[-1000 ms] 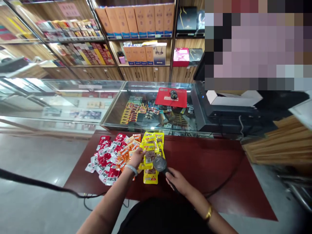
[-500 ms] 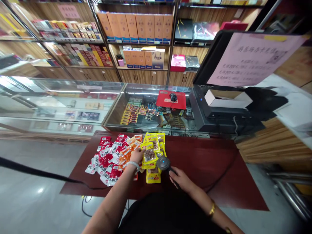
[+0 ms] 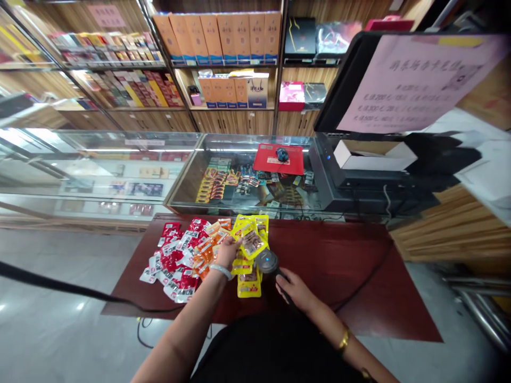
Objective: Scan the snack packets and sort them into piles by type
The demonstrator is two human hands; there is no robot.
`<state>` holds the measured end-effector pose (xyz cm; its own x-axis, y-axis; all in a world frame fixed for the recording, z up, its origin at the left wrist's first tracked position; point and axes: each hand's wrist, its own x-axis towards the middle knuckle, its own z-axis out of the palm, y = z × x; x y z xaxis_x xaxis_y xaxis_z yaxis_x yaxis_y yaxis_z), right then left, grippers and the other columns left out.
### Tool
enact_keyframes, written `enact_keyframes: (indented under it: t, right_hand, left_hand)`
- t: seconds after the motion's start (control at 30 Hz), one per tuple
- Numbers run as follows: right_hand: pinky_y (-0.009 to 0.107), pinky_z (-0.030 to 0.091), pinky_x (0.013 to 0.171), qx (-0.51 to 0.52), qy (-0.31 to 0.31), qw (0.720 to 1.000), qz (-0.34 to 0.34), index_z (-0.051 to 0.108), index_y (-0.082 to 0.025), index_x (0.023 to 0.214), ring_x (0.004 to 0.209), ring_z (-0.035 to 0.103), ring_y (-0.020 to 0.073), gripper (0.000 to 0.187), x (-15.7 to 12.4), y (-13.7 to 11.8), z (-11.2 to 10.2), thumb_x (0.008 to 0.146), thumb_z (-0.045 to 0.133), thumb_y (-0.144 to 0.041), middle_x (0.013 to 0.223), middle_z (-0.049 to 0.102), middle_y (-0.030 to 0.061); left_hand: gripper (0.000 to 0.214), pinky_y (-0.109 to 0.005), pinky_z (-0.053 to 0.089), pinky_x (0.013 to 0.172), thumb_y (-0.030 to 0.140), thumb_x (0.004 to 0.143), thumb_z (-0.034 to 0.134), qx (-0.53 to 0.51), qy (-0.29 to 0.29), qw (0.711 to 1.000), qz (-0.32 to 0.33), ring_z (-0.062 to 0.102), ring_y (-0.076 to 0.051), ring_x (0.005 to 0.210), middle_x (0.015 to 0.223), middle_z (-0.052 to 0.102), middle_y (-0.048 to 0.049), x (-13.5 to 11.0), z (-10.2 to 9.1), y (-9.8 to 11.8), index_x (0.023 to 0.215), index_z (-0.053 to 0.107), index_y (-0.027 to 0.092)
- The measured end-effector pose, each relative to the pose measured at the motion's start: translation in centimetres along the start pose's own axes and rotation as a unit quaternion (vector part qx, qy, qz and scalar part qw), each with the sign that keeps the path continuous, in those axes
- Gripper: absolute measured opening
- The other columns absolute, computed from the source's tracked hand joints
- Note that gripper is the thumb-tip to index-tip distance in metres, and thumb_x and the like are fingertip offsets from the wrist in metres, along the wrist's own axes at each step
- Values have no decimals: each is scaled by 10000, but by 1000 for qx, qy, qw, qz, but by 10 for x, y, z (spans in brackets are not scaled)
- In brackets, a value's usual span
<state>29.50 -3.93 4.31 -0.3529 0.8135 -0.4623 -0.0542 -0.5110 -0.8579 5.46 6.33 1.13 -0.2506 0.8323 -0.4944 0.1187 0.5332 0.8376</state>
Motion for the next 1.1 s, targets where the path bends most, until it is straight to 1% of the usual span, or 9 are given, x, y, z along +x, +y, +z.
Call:
enact_keyframes:
  t: [0.1, 0.2, 0.33, 0.4, 0.53, 0.67, 0.8, 0.97, 1.1]
  right_hand:
    - [194, 276, 361, 26, 57, 998, -8, 495, -209, 812, 383, 366, 67, 542, -2, 1, -16, 744, 594, -738, 537, 476, -77]
    - [189, 296, 369, 51, 112, 992, -10, 443, -220, 749, 398, 377, 67, 524, -9, 0, -39, 757, 589, -723, 554, 474, -75]
    - [190, 300, 377, 63, 133, 989, -8, 462, -214, 765, 404, 376, 67, 504, -21, 0, -70, 782, 577, -704, 560, 468, -74]
    - [194, 304, 384, 60, 137, 989, -15, 476, -210, 765, 410, 384, 69, 502, -26, 2, -82, 792, 565, -703, 564, 473, -69]
    - [195, 292, 374, 81, 160, 984, -5, 477, -217, 765, 398, 370, 71, 519, -33, 7, -100, 755, 584, -725, 539, 459, -77]
    - [192, 288, 360, 101, 193, 976, 12, 471, -221, 757, 379, 360, 66, 559, -36, 14, -113, 698, 604, -760, 522, 463, -83]
    - [187, 288, 354, 125, 220, 967, 30, 469, -220, 767, 374, 355, 59, 583, -37, 23, -126, 664, 621, -774, 528, 473, -87]
    - [177, 285, 358, 158, 258, 953, 32, 473, -218, 780, 387, 364, 56, 572, -45, 32, -142, 674, 635, -756, 541, 473, -86]
    - [172, 304, 374, 153, 284, 946, 14, 481, -210, 761, 400, 374, 54, 536, -52, 30, -155, 730, 616, -728, 547, 476, -77]
  left_hand:
    - [441, -188, 302, 413, 545, 642, 719, -71, -29, 997, 5, 369, -45, 390, 541, 513, 67, -3, 39, 7, 822, 580, 166]
    - [384, -190, 315, 426, 485, 652, 717, -80, -44, 996, 14, 386, -53, 396, 499, 479, 75, -4, 79, 11, 810, 575, 166]
    - [267, -182, 246, 394, 395, 699, 673, -91, -85, 992, -7, 324, -52, 346, 424, 382, 107, 0, 125, 11, 785, 535, 184]
    - [215, -180, 214, 389, 343, 713, 653, -83, -92, 992, -6, 319, -50, 348, 430, 391, 99, 4, 145, 10, 744, 515, 181]
    - [115, -191, 223, 401, 254, 754, 610, -46, -110, 993, -6, 326, -51, 362, 471, 468, 66, 11, 182, 7, 753, 545, 158]
    - [56, -196, 242, 410, 193, 792, 590, -3, -119, 993, -24, 347, -64, 367, 448, 457, 60, 20, 217, 6, 764, 573, 147]
    - [16, -205, 310, 427, 138, 790, 610, 39, -148, 987, -37, 402, -77, 379, 474, 516, 34, 31, 255, 11, 788, 626, 135]
    - [96, -196, 397, 465, 162, 804, 651, 58, -186, 980, -47, 480, -78, 425, 563, 593, 11, 41, 299, 18, 897, 662, 141]
    - [154, -208, 464, 492, 214, 815, 679, 47, -221, 972, -69, 538, -86, 452, 620, 634, -13, 38, 324, 23, 946, 663, 135]
